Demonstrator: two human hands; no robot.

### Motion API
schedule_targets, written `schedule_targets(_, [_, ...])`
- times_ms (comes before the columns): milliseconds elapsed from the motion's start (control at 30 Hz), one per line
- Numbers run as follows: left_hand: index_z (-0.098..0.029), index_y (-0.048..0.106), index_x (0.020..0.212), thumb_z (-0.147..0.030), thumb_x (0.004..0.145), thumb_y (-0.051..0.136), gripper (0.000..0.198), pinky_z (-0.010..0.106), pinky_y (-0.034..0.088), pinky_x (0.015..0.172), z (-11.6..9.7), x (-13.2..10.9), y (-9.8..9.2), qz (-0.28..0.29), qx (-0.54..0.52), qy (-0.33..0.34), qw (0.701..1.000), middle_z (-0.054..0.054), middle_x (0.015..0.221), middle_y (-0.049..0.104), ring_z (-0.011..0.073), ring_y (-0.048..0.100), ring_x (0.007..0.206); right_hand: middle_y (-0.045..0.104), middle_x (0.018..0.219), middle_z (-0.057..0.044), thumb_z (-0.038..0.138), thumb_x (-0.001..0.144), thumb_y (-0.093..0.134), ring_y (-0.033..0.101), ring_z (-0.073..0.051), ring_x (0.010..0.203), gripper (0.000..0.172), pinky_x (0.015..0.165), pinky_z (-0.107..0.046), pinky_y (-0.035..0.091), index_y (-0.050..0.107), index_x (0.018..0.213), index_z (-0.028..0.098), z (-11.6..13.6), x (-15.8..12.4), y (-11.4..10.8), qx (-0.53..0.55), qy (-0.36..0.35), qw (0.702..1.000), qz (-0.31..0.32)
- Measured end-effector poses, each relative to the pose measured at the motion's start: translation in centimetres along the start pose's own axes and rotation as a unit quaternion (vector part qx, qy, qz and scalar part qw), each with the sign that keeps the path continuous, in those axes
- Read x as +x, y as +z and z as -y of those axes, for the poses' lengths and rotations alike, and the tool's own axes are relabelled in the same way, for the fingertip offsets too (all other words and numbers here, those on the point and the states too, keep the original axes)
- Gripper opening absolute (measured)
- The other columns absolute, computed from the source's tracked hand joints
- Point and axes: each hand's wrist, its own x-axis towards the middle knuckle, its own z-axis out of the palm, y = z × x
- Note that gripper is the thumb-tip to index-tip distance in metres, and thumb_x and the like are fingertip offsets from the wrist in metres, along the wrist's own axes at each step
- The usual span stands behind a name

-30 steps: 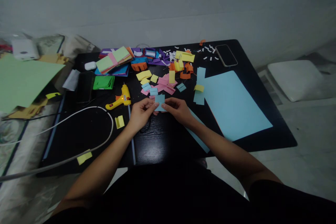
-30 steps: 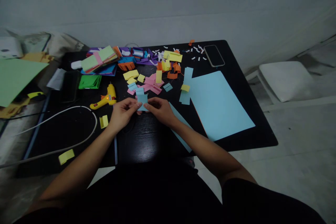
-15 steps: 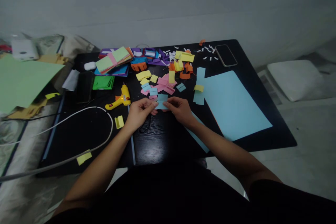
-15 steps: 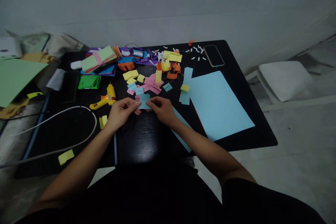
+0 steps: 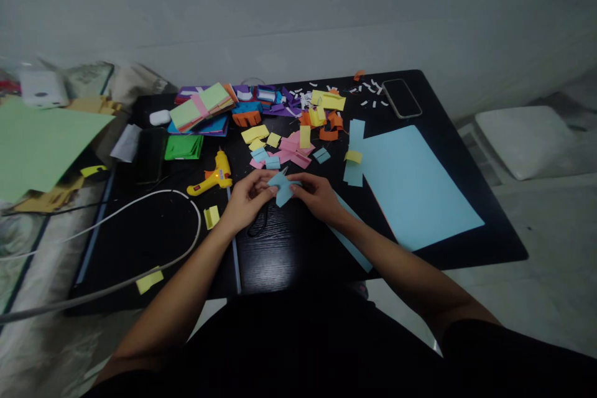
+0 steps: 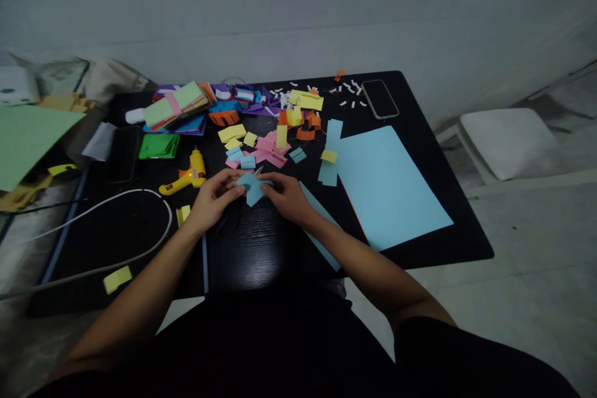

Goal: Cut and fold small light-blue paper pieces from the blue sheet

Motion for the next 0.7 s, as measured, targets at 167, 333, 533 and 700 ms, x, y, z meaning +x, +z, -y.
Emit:
schedule_targets(167, [-0.018,0.07,0.109,-0.035,0.083,0.076,0.032,0.029,0.055,0.075,0.7,-0.29,0.59,-0.011,-0.001,-0.006,1.0,0.005,0.093,0.073,0.0182,0.069,0.083,0.077,0.101,-0.004,0.036,0.076,0.082,0.073,-0.02,0.094,0.03,0.089,-0.036,0.059,0.073,0.099,0.021,0.17,-0.21,0.03,0.004,-0.004,1.0,0.001])
schedule_targets(333, [-0.019,0.072,0.102,-0.034,0.083,0.076,0.025,0.029,0.054,0.071,0.76,-0.35,0.58,0.024,0.016,-0.021,0.999,0.004,0.09,0.074,0.0178,0.069,0.077,0.075,0.094,-0.004,0.038,0.075,0.084,0.072,-0.018,0.086,0.03,0.082,-0.034,0.058,0.072,0.096,0.02,-0.08,-0.12,-0.04,0.009,-0.004,1.0,-0.018])
schedule_targets(533, [-0.018,0.07,0.093,-0.035,0.083,0.076,0.021,0.027,0.053,0.066,0.73,-0.34,0.74,0.008,0.003,-0.026,1.0,0.001,0.079,0.072,0.0156,0.067,0.068,0.07,0.077,0.001,0.036,0.073,0.085,0.066,-0.015,0.073,0.03,0.071,-0.029,0.054,0.073,0.095,0.02,-0.05,-0.09,-0.1,0.009,0.01,1.0,0.0])
schedule_targets(700, [-0.018,0.07,0.089,-0.031,0.084,0.074,0.014,0.024,0.048,0.063,0.57,-0.3,0.83,0.004,0.031,0.006,0.999,0.0,0.076,0.069,0.0136,0.063,0.067,0.073,0.082,0.0,0.034,0.075,0.083,0.066,-0.015,0.075,0.02,0.074,-0.029,0.053,0.073,0.085,0.02,0.3,-0.15,0.02,0.018,0.014,1.0,0.008])
